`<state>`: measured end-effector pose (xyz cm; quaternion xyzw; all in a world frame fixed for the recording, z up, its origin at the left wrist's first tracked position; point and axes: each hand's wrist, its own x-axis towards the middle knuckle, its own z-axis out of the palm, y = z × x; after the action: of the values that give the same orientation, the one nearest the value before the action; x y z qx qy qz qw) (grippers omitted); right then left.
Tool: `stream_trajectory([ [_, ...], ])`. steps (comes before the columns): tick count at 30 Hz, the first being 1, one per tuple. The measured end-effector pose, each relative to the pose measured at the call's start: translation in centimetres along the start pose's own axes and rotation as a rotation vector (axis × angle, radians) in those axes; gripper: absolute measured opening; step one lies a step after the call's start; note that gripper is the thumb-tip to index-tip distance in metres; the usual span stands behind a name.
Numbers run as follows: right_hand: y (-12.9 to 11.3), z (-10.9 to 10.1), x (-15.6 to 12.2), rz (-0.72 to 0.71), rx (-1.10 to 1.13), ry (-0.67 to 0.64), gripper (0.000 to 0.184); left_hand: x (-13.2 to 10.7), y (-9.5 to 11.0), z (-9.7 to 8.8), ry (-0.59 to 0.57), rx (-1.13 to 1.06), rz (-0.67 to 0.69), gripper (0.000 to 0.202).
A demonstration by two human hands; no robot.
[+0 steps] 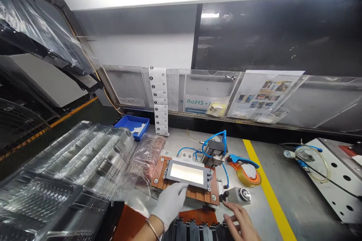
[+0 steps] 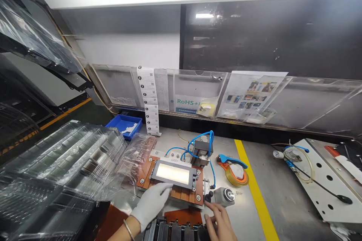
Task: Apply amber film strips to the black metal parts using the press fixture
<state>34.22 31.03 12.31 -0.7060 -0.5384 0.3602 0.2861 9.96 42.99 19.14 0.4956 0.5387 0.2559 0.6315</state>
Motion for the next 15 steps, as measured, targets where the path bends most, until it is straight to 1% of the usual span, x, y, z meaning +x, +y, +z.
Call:
stream_trajectory([
  [1,0.2,-0.2,1.0,-0.011,-0.064,0.022,0.052,0.5,0.2,0.0,-0.002,0.096,0.104,0.035],
  [3,0.4,-0.4,2.7,-0.019,-0.174,0.101,0.052,1.6,0.2,0.5,-0.028,0.223,0.273,0.045],
  [5,0.2,-0.4,4.0,-0.021,-0.231,0.125,0.052,2.5,-0.1,1.1,-0.051,0.314,0.372,0.058],
  [6,0.0,-0.5,4.5,-0.021,-0.239,0.115,0.053,2.8,-0.4,1.4,-0.049,0.361,0.408,0.062],
  [8,-0.4,-0.7,5.0,-0.026,-0.247,0.075,0.052,3.2,-1.0,1.8,-0.039,0.441,0.460,0.062],
  [10,-0.8,-1.2,5.1,-0.022,-0.254,0.045,0.048,3.2,-1.3,1.8,-0.041,0.501,0.482,0.061],
  [12,-1.1,-1.7,4.7,-0.003,-0.249,0.034,0.044,3.0,-1.2,1.1,-0.010,0.595,0.467,0.064],
  [13,-1.2,-1.9,4.5,0.009,-0.239,0.036,0.043,3.0,-1.0,0.4,0.048,0.665,0.445,0.064],
  [15,-1.3,-1.8,4.2,0.026,-0.197,0.054,0.044,3.0,-0.6,-1.4,0.213,0.792,0.356,0.066],
])
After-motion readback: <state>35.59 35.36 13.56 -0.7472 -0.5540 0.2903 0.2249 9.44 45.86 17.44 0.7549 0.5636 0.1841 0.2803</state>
